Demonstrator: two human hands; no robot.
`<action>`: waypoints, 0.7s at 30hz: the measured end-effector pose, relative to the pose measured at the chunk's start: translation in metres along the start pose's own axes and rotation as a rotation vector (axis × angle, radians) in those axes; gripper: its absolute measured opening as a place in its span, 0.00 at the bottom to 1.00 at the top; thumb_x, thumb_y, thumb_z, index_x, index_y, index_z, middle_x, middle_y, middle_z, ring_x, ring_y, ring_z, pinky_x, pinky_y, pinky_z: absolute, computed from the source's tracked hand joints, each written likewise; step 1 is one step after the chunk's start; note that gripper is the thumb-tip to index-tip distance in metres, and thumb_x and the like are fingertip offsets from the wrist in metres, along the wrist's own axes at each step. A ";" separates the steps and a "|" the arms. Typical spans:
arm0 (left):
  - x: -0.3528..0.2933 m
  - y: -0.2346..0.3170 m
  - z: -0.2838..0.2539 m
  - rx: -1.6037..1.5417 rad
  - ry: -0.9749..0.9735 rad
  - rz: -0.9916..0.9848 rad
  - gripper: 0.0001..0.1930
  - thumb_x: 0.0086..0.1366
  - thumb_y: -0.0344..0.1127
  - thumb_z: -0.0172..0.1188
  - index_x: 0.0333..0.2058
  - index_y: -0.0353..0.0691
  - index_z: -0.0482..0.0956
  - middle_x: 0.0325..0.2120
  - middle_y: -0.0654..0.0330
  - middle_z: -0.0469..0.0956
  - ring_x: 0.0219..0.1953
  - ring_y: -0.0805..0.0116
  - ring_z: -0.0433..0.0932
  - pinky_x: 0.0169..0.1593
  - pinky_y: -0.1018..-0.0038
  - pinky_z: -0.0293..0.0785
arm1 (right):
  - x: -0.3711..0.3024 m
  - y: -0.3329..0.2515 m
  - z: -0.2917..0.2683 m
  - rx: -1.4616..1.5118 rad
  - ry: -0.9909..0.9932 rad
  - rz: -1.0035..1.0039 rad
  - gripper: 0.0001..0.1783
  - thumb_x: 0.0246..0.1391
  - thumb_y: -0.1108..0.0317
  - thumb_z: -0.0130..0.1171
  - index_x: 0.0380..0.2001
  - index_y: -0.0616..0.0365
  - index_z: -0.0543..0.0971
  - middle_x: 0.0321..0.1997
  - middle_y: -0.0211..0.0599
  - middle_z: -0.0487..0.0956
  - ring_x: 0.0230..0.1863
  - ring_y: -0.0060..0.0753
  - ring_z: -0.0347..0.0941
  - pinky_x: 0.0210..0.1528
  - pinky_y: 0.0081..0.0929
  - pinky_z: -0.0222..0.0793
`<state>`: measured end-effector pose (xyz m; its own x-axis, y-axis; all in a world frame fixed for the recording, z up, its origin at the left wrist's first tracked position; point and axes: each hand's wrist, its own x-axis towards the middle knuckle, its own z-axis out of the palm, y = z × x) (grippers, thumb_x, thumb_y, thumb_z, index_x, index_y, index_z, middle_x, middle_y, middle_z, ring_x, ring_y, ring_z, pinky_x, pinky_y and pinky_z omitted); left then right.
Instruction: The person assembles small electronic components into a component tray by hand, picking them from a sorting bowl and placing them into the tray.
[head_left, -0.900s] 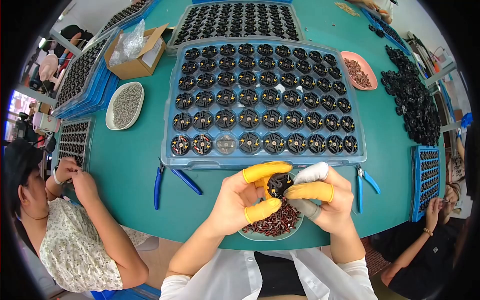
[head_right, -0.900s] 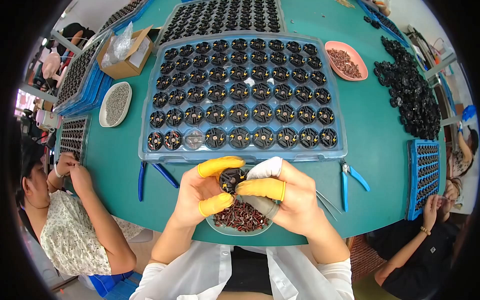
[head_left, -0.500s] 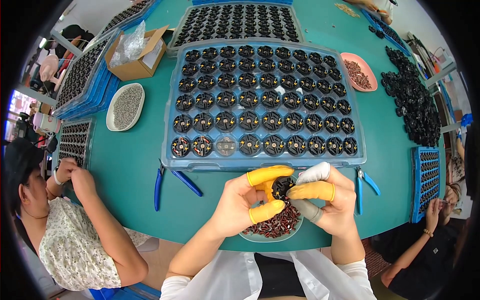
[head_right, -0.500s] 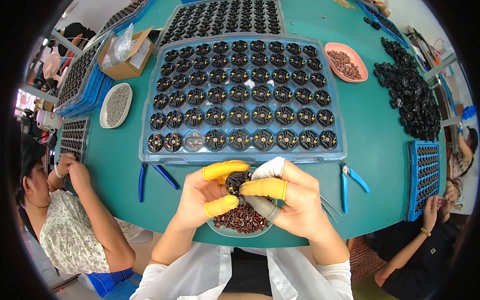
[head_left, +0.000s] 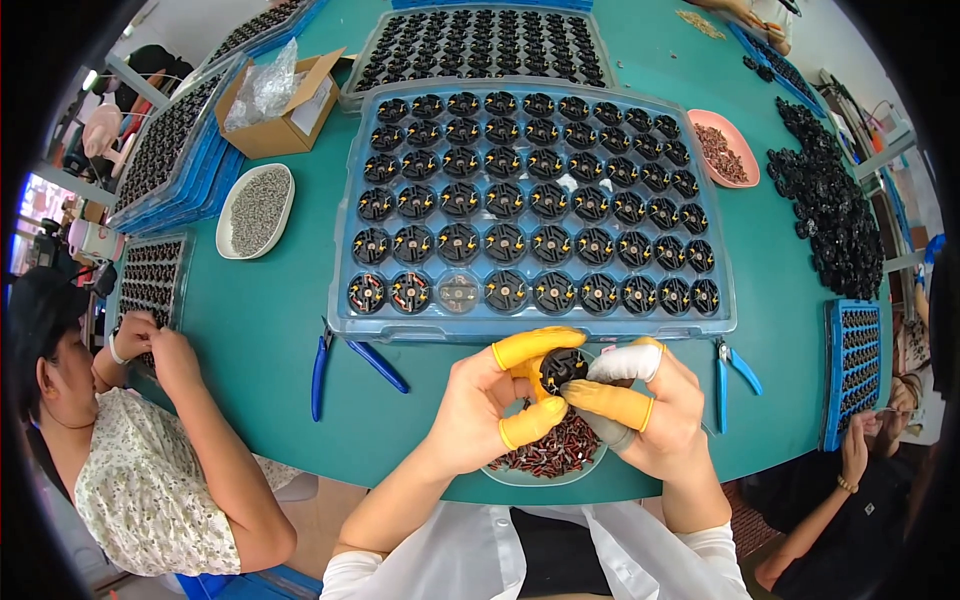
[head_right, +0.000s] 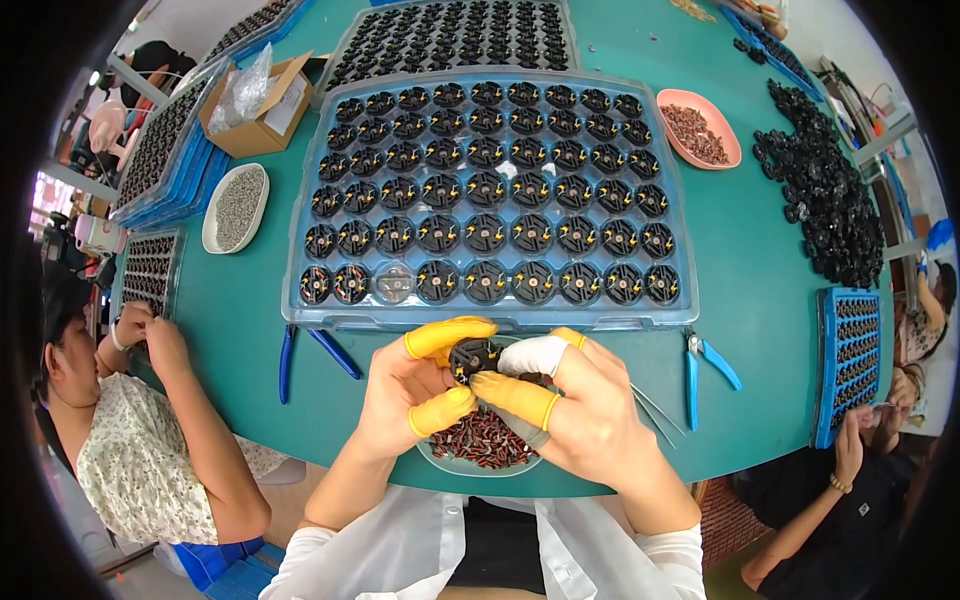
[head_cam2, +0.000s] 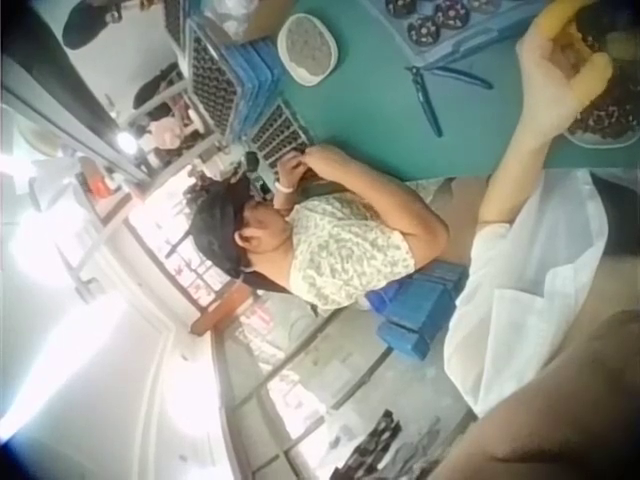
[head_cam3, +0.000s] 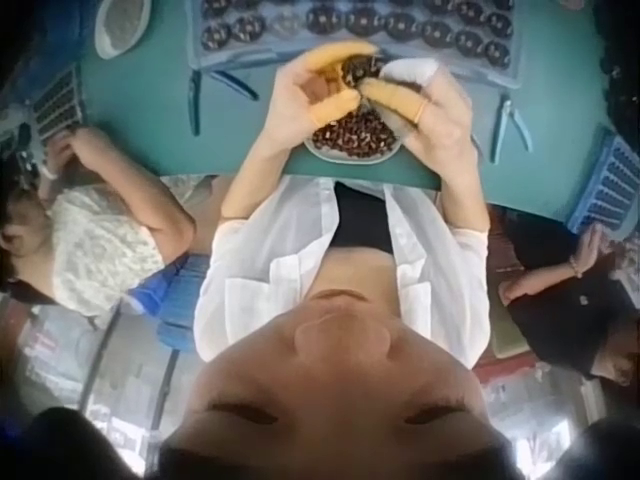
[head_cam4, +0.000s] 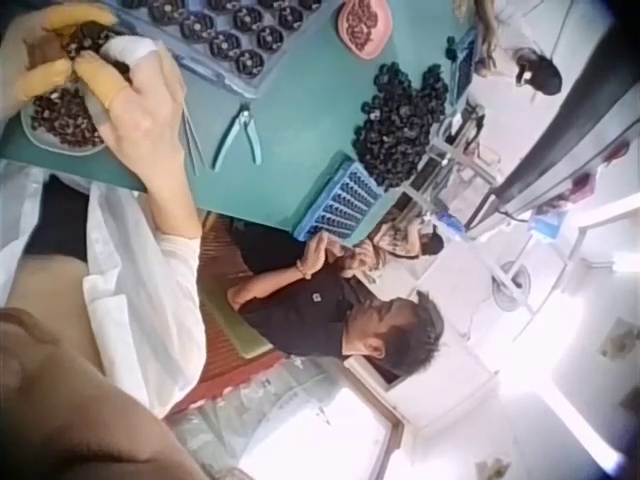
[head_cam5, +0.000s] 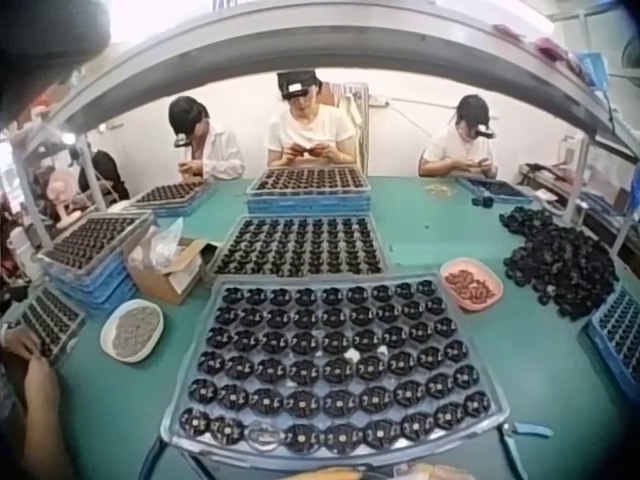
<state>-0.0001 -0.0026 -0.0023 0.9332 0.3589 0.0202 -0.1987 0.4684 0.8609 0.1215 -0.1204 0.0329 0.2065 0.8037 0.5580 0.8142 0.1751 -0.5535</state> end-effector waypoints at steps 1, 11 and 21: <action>-0.001 0.000 0.000 0.006 -0.010 0.030 0.23 0.49 0.23 0.57 0.46 0.33 0.66 0.42 0.62 0.69 0.37 0.79 0.68 0.42 0.79 0.67 | 0.000 -0.001 0.001 0.002 0.006 0.000 0.15 0.26 0.73 0.63 0.26 0.55 0.78 0.27 0.31 0.72 0.20 0.28 0.66 0.20 0.21 0.61; -0.001 -0.001 -0.002 0.056 -0.014 0.093 0.20 0.49 0.25 0.55 0.44 0.33 0.67 0.43 0.59 0.68 0.41 0.74 0.68 0.46 0.75 0.64 | 0.001 -0.007 0.004 0.127 -0.014 0.108 0.11 0.30 0.76 0.62 0.24 0.57 0.77 0.27 0.34 0.71 0.24 0.32 0.68 0.26 0.21 0.65; 0.000 -0.002 0.008 0.024 0.162 0.155 0.17 0.46 0.31 0.58 0.37 0.32 0.68 0.36 0.58 0.69 0.38 0.72 0.68 0.44 0.76 0.63 | -0.002 -0.001 0.012 -0.069 0.109 -0.054 0.12 0.26 0.75 0.65 0.20 0.61 0.74 0.26 0.38 0.73 0.23 0.36 0.70 0.25 0.24 0.67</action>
<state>0.0031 -0.0097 0.0006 0.8312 0.5512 0.0732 -0.3274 0.3787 0.8657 0.1139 -0.1154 0.0252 0.2165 0.7270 0.6517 0.8602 0.1737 -0.4795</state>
